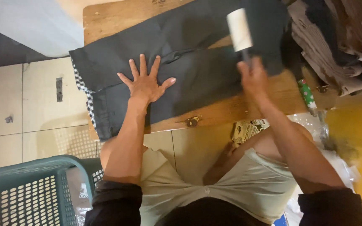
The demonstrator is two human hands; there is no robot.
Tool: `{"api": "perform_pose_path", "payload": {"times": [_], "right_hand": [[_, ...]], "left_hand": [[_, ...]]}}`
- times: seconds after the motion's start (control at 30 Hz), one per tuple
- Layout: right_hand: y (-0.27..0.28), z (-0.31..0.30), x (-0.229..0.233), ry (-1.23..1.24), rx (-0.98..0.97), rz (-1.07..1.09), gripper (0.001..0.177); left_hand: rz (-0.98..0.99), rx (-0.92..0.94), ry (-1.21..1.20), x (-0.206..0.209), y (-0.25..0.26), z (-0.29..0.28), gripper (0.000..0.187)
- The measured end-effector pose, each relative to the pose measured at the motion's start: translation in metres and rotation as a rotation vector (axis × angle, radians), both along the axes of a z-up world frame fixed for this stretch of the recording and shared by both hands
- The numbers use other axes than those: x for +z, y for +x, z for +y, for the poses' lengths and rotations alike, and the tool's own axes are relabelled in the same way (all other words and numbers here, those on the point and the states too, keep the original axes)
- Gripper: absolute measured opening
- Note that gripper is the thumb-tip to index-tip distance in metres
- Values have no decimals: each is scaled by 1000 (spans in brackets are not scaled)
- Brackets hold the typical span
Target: Cleaning a pair of trousers using a brush and a lint roller on a wooden work surface.
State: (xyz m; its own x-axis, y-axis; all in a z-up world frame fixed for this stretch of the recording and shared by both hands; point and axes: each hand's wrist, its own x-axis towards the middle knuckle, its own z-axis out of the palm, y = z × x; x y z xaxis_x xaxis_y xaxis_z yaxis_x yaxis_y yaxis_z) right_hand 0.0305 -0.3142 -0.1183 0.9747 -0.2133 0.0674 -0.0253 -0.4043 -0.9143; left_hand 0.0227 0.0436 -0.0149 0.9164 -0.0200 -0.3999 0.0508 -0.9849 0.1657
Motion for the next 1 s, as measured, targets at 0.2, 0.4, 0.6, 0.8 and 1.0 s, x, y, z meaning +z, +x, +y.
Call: {"api": "perform_pose_path", "payload": {"times": [0.2, 0.4, 0.6, 0.8, 1.0], "right_hand": [[3, -24, 10, -217, -145, -150, 45], [-77, 84, 47, -493, 34, -145, 36], [-92, 110, 24, -711, 242, -226, 23], [-57, 56, 38, -658, -41, -14, 18], [-118, 93, 4, -773, 22, -213, 27]], "left_hand": [[86, 12, 67, 12, 4, -3, 116], [136, -8, 104, 17, 7, -5, 142], [141, -10, 100, 6, 11, 0, 158], [149, -5, 79, 7, 12, -2, 165], [167, 4, 64, 9, 13, -4, 166]]}}
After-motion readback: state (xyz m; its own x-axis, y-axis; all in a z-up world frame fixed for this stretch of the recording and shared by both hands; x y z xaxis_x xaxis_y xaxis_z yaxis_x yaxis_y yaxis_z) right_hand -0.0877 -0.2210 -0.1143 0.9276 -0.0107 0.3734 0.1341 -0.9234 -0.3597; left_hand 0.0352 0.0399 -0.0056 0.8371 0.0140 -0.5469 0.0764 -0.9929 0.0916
